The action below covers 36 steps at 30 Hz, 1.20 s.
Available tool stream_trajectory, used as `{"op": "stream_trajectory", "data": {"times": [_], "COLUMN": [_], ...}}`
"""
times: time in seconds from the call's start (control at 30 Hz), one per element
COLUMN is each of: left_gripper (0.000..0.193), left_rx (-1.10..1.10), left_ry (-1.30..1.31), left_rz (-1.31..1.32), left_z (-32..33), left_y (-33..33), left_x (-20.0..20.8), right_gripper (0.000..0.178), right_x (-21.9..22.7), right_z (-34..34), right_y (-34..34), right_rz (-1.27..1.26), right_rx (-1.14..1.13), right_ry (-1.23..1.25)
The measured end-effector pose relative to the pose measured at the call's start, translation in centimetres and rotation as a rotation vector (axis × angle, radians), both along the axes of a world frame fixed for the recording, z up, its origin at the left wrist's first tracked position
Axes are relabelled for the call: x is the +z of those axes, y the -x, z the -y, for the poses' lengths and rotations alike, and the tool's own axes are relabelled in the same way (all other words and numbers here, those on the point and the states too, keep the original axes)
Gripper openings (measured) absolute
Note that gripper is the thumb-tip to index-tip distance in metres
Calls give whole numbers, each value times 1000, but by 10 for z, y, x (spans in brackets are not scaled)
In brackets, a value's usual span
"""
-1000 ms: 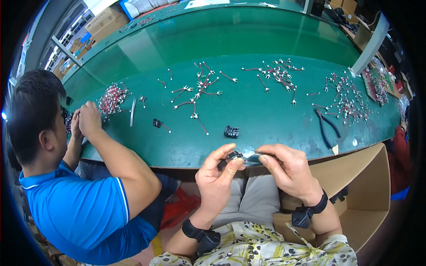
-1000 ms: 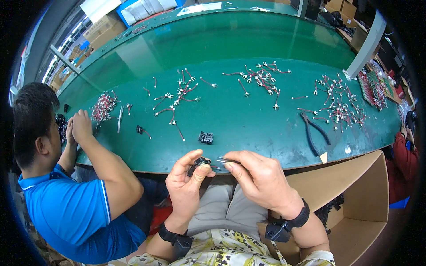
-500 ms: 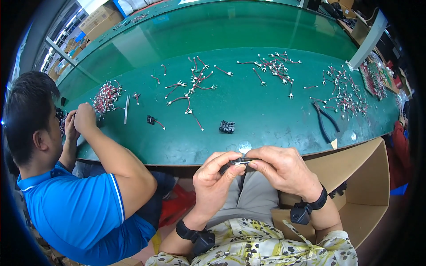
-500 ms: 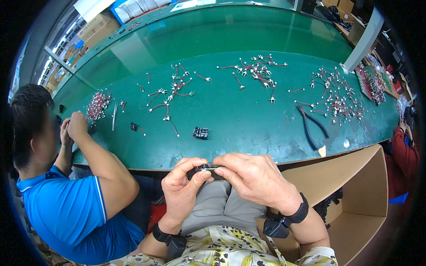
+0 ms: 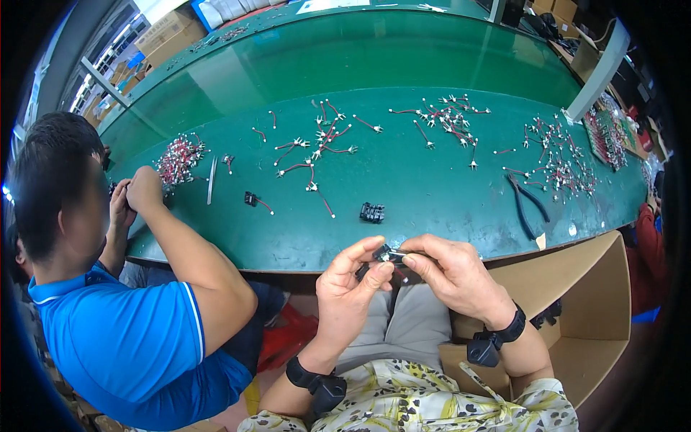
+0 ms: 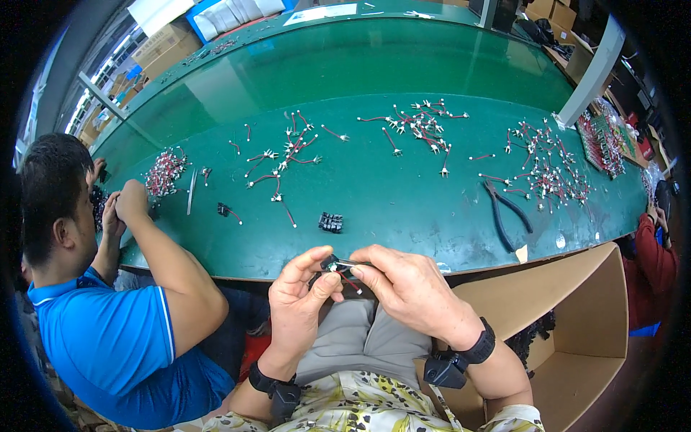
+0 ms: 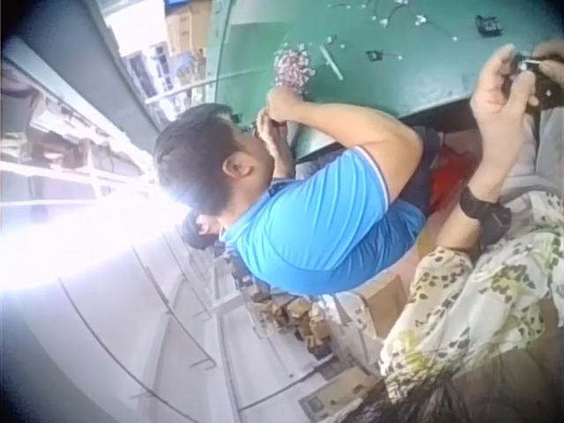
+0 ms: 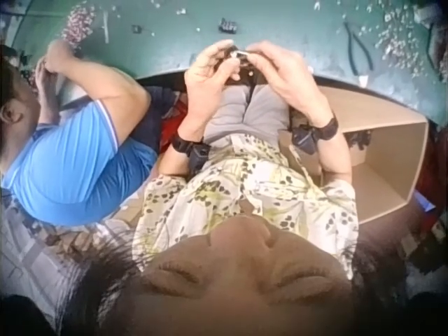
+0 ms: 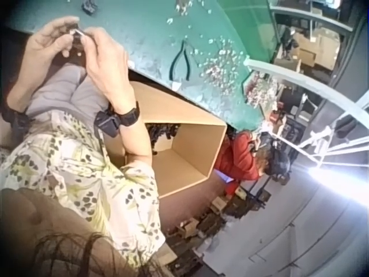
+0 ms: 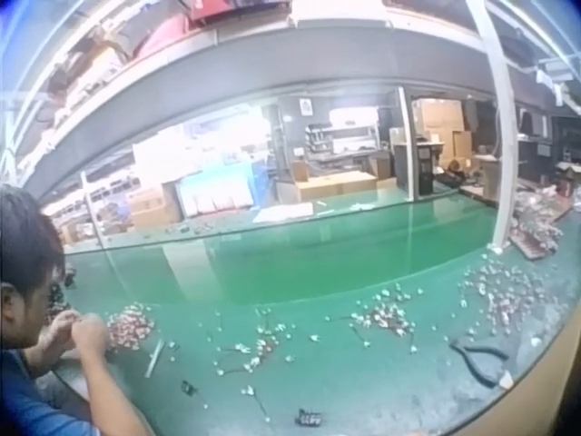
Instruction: Assemble small electronic components by connecting wires to plastic housings.
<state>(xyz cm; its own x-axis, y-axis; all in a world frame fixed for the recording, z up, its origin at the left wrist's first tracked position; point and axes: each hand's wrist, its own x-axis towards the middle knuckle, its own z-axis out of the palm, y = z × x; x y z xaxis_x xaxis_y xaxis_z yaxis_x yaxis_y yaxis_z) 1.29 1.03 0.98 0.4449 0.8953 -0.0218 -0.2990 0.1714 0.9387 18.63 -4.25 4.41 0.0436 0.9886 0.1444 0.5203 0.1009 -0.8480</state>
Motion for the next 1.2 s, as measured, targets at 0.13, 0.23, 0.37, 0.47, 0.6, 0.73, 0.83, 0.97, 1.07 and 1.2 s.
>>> {"op": "stream_trajectory", "data": {"times": [0.13,0.23,0.37,0.47,0.6,0.73,0.83,0.97,1.07,1.2], "left_gripper": [31,28,41,54,47,53,55,55,55,54], "left_rx": [13,110,360,412,231,40,53,50,50,4], "left_ry": [84,52,141,238,128,-155,164,262,269,270], "left_rz": [58,69,137,158,161,392,686,702,716,770], "left_z": [-5,-17,-49,-63,-37,-14,-17,0,2,-2], "left_y": [5,11,24,32,34,58,47,43,40,21], "left_x": [-5,-4,8,13,33,74,51,35,33,31], "right_gripper": [15,17,17,19,21,24,22,20,19,18], "right_x": [5,3,5,3,-13,-20,-26,-17,-18,-22], "right_z": [0,1,3,6,6,-2,-8,-4,-1,1], "right_y": [2,1,-2,-3,-6,-2,-4,-11,-12,-12], "right_rz": [-35,-71,6,41,46,67,74,127,122,139], "right_rx": [3,-76,-82,-89,-111,-66,-50,-94,-117,-118], "right_ry": [45,21,-36,-51,-132,-194,-106,-157,-157,-168]}}
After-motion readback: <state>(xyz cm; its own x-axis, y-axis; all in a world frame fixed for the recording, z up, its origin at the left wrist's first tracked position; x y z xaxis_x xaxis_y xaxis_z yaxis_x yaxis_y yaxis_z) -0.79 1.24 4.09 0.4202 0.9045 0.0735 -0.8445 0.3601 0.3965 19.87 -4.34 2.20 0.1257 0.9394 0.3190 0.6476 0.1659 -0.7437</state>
